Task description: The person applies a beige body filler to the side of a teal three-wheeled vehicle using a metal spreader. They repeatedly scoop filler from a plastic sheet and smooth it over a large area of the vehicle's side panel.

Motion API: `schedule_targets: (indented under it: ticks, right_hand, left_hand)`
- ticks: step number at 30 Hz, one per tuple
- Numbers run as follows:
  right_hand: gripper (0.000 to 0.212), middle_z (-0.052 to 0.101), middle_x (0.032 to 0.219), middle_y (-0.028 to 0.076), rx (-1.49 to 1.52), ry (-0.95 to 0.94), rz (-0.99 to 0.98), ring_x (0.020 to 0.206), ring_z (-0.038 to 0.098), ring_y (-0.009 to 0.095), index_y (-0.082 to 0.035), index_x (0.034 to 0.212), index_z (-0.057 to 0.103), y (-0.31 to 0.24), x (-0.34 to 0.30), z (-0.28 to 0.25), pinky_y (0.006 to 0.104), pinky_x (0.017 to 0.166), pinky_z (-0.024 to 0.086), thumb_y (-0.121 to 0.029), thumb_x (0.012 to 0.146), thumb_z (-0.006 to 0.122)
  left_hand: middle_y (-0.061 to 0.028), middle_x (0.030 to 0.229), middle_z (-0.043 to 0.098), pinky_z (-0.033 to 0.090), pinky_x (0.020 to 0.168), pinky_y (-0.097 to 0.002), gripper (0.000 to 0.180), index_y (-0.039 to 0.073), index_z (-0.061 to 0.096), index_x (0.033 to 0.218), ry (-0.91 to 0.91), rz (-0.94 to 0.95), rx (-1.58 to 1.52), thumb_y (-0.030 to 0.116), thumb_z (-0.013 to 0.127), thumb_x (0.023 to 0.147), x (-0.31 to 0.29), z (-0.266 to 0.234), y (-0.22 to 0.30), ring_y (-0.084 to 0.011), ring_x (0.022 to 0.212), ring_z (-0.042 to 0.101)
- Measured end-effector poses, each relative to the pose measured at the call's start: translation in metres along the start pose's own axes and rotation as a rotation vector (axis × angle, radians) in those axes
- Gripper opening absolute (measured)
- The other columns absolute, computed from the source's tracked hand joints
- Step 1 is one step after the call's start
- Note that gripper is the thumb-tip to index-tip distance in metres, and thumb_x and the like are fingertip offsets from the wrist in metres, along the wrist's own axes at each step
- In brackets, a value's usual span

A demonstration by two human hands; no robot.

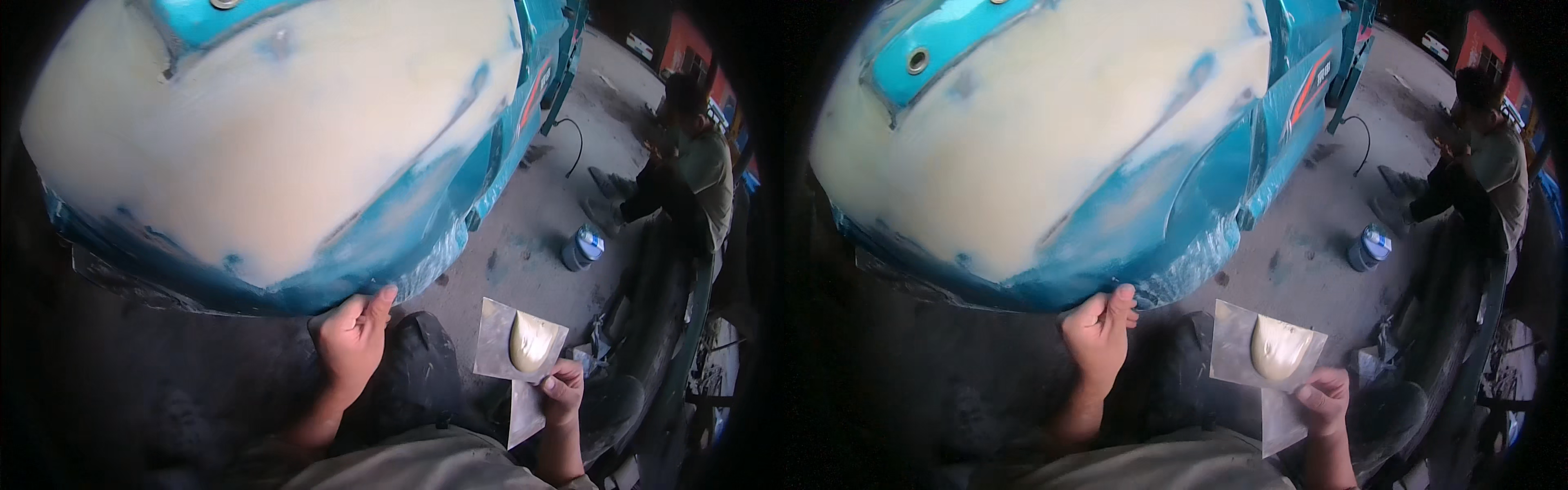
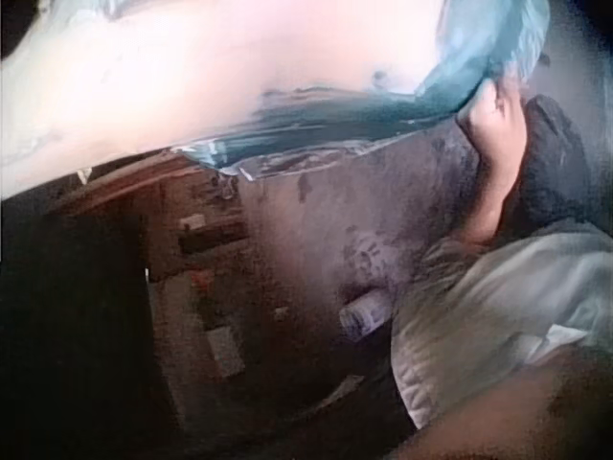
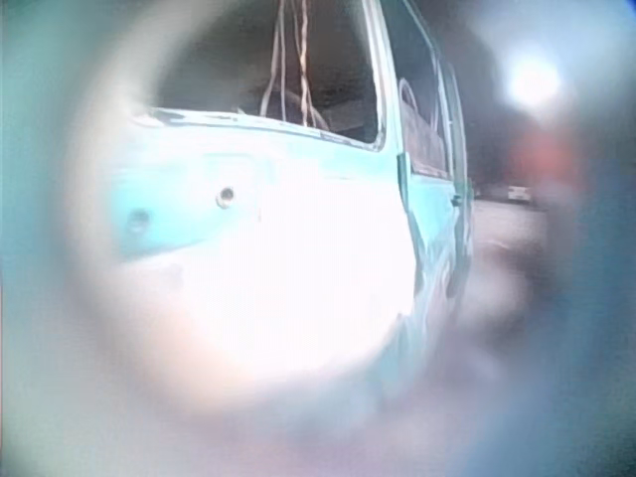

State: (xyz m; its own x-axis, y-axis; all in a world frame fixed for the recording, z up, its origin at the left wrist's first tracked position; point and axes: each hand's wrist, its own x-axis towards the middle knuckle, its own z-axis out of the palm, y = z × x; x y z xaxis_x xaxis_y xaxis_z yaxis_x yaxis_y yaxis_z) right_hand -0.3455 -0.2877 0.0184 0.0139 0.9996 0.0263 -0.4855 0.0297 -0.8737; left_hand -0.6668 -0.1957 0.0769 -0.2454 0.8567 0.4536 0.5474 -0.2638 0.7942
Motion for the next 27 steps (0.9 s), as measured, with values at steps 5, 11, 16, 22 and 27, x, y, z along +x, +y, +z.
schedule_targets:
  ticks: [5,11,16,22,27]
  right_hand:
    - [0.015,0.076,0.099,0.017,0.037,-0.034,-0.001,0.086,0.07,0.022,0.005,0.093,0.074,0.008,0.001,0.002,0.0326,0.083,0.053,-0.006,0.083,0.075]
    - [0.013,0.076,0.102,0.018,0.091,-0.088,0.007,0.09,0.071,0.023,0.005,0.095,0.074,0.013,0.006,0.002,0.0352,0.087,0.054,-0.003,0.084,0.074]
    - [0.015,0.076,0.103,0.018,0.091,-0.094,0.025,0.09,0.071,0.023,0.005,0.096,0.074,0.019,0.007,-0.001,0.0356,0.087,0.054,-0.005,0.085,0.076]
    - [0.014,0.076,0.1,0.017,0.076,-0.09,0.031,0.09,0.071,0.022,0.005,0.094,0.074,0.015,0.01,0.004,0.0354,0.087,0.054,-0.005,0.084,0.075]
    - [0.015,0.076,0.097,0.017,0.024,-0.053,0.036,0.086,0.07,0.022,0.005,0.091,0.074,0.017,0.008,-0.004,0.0344,0.085,0.053,-0.007,0.082,0.076]
  left_hand:
    - [-0.0088,0.062,0.069,0.049,0.056,-0.0274,0.036,-0.006,0.072,0.08,0.132,-0.141,0.004,0.022,0.067,0.102,-0.004,0.012,0.011,-0.0134,0.055,0.065]
    - [-0.0103,0.068,0.072,0.054,0.06,-0.0272,0.035,-0.008,0.075,0.087,0.142,-0.069,-0.071,0.02,0.062,0.104,-0.01,0.016,-0.006,-0.0149,0.059,0.068]
    - [-0.0123,0.072,0.073,0.057,0.062,-0.0278,0.034,-0.01,0.074,0.089,0.148,-0.078,-0.113,0.017,0.061,0.105,-0.009,0.021,-0.006,-0.0169,0.063,0.071]
    - [-0.0127,0.073,0.073,0.057,0.06,-0.0281,0.034,-0.011,0.073,0.086,0.216,-0.011,-0.119,0.016,0.061,0.105,-0.009,0.026,-0.011,-0.0179,0.062,0.072]
    - [-0.0126,0.073,0.073,0.057,0.059,-0.0291,0.034,-0.01,0.072,0.085,0.262,0.023,-0.147,0.015,0.06,0.105,-0.01,0.035,-0.014,-0.0175,0.061,0.071]
